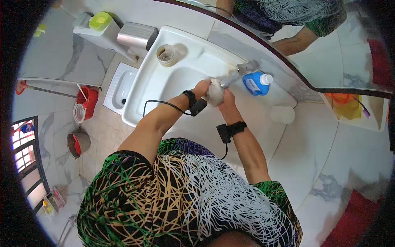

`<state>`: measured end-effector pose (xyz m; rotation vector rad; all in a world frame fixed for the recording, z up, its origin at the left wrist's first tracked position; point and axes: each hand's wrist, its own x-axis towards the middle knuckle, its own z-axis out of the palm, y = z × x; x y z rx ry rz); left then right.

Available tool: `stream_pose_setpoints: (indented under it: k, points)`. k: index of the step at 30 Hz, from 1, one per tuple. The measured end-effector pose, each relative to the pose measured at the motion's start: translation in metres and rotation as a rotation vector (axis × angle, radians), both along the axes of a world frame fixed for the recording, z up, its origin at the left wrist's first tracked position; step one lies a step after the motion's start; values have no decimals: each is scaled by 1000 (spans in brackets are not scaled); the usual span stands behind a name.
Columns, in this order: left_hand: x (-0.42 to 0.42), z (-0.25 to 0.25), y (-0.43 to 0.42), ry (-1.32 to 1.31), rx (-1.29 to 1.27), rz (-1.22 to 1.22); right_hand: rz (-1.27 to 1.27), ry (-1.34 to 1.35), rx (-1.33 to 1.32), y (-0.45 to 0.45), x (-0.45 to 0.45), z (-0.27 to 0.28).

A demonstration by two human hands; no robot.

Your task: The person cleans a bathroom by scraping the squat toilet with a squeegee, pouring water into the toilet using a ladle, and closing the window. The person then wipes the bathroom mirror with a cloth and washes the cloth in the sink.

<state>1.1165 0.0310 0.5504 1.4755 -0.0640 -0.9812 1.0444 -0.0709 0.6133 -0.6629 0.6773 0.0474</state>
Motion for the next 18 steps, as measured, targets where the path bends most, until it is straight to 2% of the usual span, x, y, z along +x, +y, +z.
stream_pose_setpoints:
  k: [1, 2, 4, 5, 8, 10, 11, 12, 15, 18]
  points:
    - [-1, -3, 2, 485, -253, 197, 6, -46, 31, 1, -2, 6]
    - [-5, -6, 5, 561, -377, 191, 21, -24, 102, 1, -5, 10]
    - [-10, 28, 22, 556, -251, 26, 46, 17, 243, -1, -10, 15]
    - [-13, 39, 27, 550, -189, -58, 44, 47, 225, -4, -12, 14]
    - [-27, 32, 9, 796, -547, 141, 39, 108, 138, -25, -18, 1]
    - [-23, 21, 8, -257, -142, -57, 32, 119, 34, -33, -15, 3]
    - [-20, 16, 8, -780, 81, -154, 81, 236, -156, -34, -16, 4]
    - [-21, 15, 4, -667, 99, -65, 129, 354, -349, -22, -17, 35]
    - [-25, 20, -22, -319, 144, 192, 89, 427, -206, -14, -12, 30]
    - [-49, 51, -33, -533, 284, 3, 167, 45, 413, -24, -16, -24]
